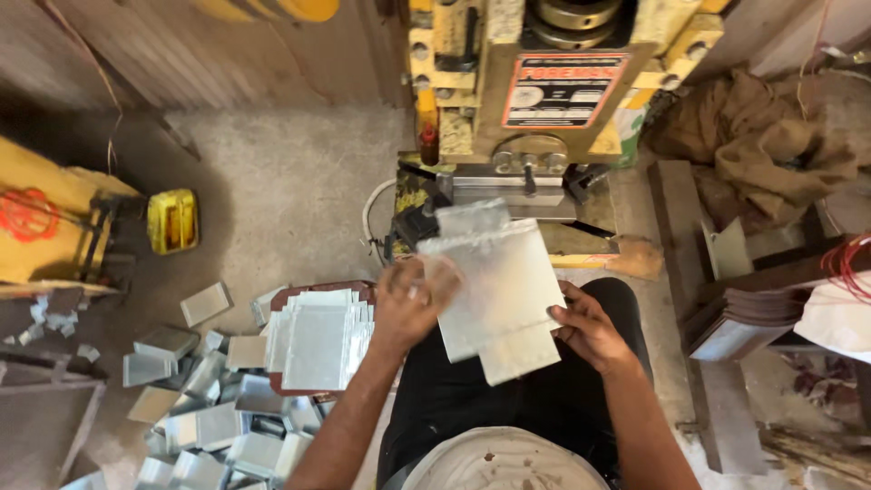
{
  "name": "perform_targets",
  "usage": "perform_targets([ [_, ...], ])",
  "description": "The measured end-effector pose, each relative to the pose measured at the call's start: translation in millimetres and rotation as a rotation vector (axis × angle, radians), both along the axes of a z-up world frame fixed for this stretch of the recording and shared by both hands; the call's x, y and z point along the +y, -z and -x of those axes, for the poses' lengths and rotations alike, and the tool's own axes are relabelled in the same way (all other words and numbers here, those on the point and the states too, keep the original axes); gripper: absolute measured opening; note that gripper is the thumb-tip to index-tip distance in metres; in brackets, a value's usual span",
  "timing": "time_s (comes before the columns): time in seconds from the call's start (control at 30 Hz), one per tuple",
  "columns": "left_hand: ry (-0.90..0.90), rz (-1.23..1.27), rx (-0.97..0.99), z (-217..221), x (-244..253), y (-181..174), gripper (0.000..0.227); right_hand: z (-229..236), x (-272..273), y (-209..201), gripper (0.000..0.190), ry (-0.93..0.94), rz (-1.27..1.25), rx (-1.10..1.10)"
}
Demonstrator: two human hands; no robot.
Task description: The person sits on the floor and repeatedly places flat metal sheets into a hydraulic press machine. They operate the machine to press the sheets, then remove the processed pieces and place them on a pile on the floor.
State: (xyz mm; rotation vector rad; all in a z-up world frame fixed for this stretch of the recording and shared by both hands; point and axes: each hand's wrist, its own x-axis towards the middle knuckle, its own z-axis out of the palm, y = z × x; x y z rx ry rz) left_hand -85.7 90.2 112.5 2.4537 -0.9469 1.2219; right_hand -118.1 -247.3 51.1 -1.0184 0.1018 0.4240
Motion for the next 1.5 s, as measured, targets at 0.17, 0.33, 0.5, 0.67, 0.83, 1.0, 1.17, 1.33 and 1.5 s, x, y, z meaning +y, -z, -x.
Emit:
perform_targets([
  [0.17,-0.012,1.189,1.141,-2.0,-27.9,76.9,0.039,-4.0,2.6,13.2,0.051,0.145,0.096,-0.030],
  [0.33,0.077,1.274,1.459,6.0,-51.5,102.7,0.033,-18.0,4.1,23.0,0.050,0.174,0.135,-0.066],
  [0.5,0.149,1.353,1.415,-13.0,-59.6,103.5,0.032,-31.6,7.9,25.9,0.052,0.225,0.114,-0.019],
  [0.67,0.202,1.412,1.400,-21.4,-62.2,97.6,0.034,-39.7,5.6,18.8,0.062,0.279,0.136,-0.059],
  [0.83,0.264,1.472,1.420,-35.1,-66.0,89.6,0.035,-51.6,8.0,8.2,0.068,0.363,0.168,-0.071],
  [1.0,0.269,1.522,1.434,-38.1,-69.6,96.0,0.036,-55.1,6.1,11.8,0.062,0.358,0.160,-0.050],
  [1.17,0.306,1.706,1.556,-41.9,-63.2,96.2,0.050,-55.3,2.5,7.6,0.052,0.365,0.117,-0.034],
  [1.33,0.376,1.716,1.555,-43.6,-63.3,92.8,0.064,-54.3,3.8,0.2,0.055,0.357,0.078,-0.042],
  [1.5,0.351,1.709,1.583,-40.8,-62.7,85.3,0.073,-55.9,1.1,4.0,0.062,0.329,0.094,-0.002],
])
